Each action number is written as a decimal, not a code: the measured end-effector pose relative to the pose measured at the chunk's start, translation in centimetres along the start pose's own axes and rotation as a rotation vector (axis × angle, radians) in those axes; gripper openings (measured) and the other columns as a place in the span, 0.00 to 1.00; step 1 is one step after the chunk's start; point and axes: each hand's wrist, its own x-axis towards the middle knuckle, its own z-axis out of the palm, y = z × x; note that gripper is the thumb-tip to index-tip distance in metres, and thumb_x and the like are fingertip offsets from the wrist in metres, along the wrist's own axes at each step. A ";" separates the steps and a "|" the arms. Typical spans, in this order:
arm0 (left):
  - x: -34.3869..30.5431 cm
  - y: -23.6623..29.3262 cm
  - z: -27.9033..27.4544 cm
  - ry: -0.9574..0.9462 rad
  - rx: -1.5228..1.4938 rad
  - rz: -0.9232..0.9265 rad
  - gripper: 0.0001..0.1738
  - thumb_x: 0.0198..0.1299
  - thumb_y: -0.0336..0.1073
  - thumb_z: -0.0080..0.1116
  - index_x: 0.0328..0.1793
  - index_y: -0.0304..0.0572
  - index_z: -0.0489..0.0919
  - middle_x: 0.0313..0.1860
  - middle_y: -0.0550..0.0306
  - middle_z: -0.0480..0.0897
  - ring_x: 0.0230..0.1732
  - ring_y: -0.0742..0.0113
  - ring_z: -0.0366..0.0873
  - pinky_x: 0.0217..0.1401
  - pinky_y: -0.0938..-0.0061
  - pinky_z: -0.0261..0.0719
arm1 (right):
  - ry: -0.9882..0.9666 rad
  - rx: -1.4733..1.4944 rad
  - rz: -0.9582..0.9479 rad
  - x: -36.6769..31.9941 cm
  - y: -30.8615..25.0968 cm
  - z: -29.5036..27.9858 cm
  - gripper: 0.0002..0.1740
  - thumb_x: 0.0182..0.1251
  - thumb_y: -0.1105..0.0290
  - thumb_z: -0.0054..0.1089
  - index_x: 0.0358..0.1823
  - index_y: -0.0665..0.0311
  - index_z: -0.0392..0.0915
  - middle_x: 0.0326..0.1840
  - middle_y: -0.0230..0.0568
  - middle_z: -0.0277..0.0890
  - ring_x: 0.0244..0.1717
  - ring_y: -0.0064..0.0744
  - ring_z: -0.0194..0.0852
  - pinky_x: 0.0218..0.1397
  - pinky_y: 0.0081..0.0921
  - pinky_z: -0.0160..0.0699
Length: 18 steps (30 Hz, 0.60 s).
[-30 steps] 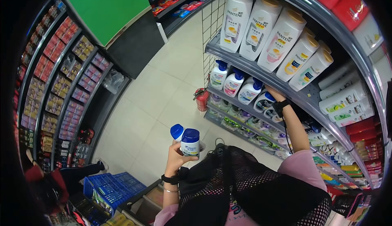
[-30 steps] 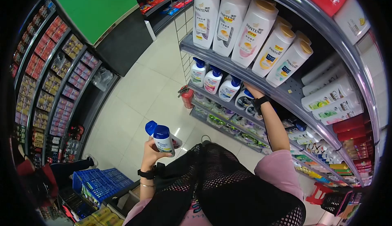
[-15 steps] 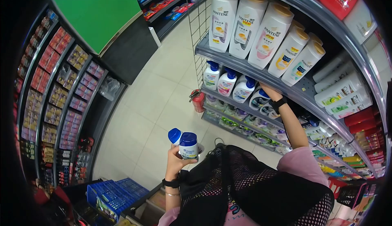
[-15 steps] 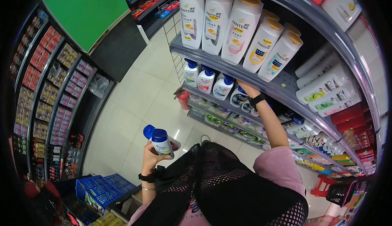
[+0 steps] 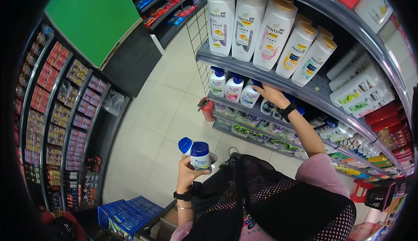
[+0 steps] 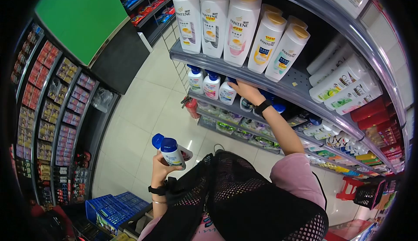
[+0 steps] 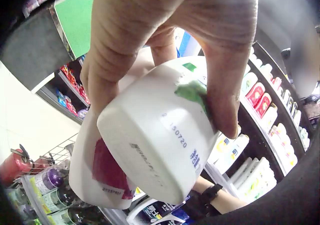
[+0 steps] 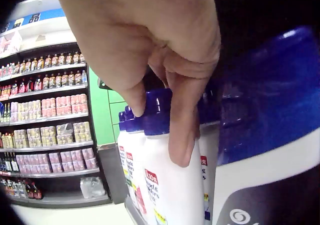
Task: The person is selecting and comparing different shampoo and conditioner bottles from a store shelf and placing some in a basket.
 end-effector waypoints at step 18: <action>0.7 -1.7 -0.2 -0.065 -0.025 -0.079 0.29 0.26 0.18 0.76 0.42 0.33 0.81 0.44 0.56 0.79 0.44 0.63 0.81 0.51 0.68 0.81 | -0.108 -0.101 0.065 -7.5 3.4 -5.1 0.38 0.52 0.61 0.66 0.63 0.67 0.62 0.65 0.57 0.61 0.67 0.55 0.55 0.66 0.41 0.57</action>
